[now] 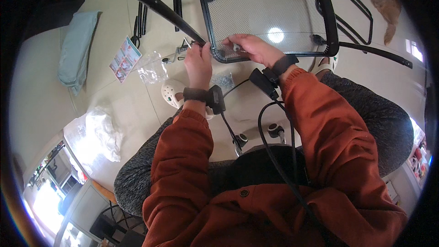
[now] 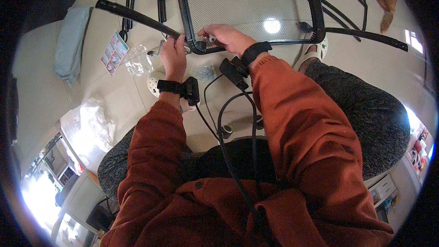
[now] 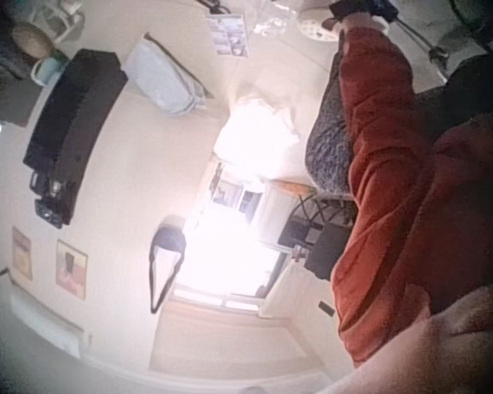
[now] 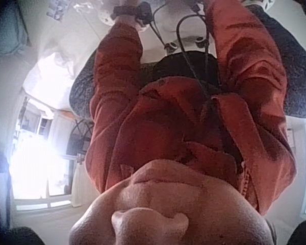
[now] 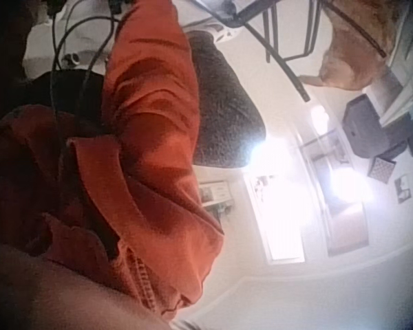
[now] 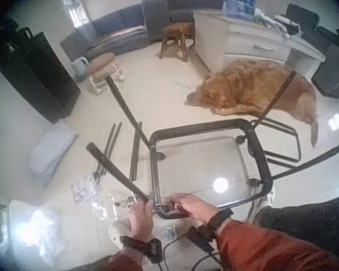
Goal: The person assembles a black mesh office chair by attaching metal rods to the backrest frame. They insert the rods into the frame and secure them with screws using a screwdriver.
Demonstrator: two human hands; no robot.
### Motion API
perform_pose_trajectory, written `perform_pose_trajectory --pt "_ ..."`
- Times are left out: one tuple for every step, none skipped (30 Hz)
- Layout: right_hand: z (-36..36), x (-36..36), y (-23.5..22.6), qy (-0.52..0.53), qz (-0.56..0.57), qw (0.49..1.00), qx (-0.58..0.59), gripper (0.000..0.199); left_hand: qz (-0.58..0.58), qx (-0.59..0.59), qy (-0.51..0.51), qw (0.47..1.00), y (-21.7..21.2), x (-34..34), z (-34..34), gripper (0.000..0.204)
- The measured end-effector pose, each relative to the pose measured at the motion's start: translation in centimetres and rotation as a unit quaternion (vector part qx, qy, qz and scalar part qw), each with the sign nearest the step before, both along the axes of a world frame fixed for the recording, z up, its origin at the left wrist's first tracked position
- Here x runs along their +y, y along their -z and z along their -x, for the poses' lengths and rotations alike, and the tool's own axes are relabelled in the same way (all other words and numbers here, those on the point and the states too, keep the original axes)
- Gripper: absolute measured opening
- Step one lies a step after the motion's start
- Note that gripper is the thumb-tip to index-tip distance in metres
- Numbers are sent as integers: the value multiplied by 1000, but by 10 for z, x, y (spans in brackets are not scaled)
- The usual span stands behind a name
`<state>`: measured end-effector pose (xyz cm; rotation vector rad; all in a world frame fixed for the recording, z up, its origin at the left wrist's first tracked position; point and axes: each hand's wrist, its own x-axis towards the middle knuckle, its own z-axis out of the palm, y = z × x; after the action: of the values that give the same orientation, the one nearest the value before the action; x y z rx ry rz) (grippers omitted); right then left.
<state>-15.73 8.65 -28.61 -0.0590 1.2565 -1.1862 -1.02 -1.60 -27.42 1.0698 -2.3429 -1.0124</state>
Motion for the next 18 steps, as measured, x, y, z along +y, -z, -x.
perform_pose_trajectory --pt "-1 -2 2 -8 0 1000 11 26 -7 0 1 1000 0 -1 1 22" --pt "-1 -6 4 -15 2 1000 22 27 -19 -1 -7 1000 1 -1 1 23" --pt "-3 -8 7 -22 3 999 33 27 -31 -2 -14 999 2 -2 2 23" --pt "-4 -11 9 2 2 999 40 26 -45 0 -22 999 3 -2 2 23" --pt "-5 -13 11 26 0 999 47 24 -43 -4 -23 999 5 -3 2 24" --pt "-7 -14 13 46 -17 997 64 23 -43 -7 -23 999 6 -4 1 25" --pt "-9 -16 15 57 -18 996 71 21 -44 -10 -23 999 8 -5 1 25" --pt "-10 -18 16 63 -35 993 89 20 -35 -4 -18 999 9 -5 0 25" --pt "-12 -19 17 70 -46 990 111 18 -26 1 -13 1000 10 -6 0 26" --pt "-14 -20 17 86 -44 991 89 18 -16 -6 -10 1000 11 -6 -1 26" --pt "-17 -21 16 104 -36 991 72 17 -25 9 -10 1000 11 -6 -1 26" --pt "-19 -23 16 123 -41 990 56 16 -33 11 -12 999 10 -6 -1 26" --pt "-21 -23 15 125 -33 990 50 16 -32 12 -12 999 10 -5 -1 27" --pt "-23 -24 14 128 -37 990 45 16 -34 7 -15 999 10 -5 0 27" --pt "-24 -24 14 132 -39 990 38 16 -27 2 -16 999 9 -5 0 27" --pt "-25 -24 13 119 -42 991 45 16 -18 -4 -18 1000 8 -5 1 27" --pt "-25 -24 13 108 -43 992 50 16 -21 -3 -20 1000 8 -5 1 28" --pt "-25 -23 14 99 -41 993 47 16 -21 -3 -22 1000 8 -5 1 28"
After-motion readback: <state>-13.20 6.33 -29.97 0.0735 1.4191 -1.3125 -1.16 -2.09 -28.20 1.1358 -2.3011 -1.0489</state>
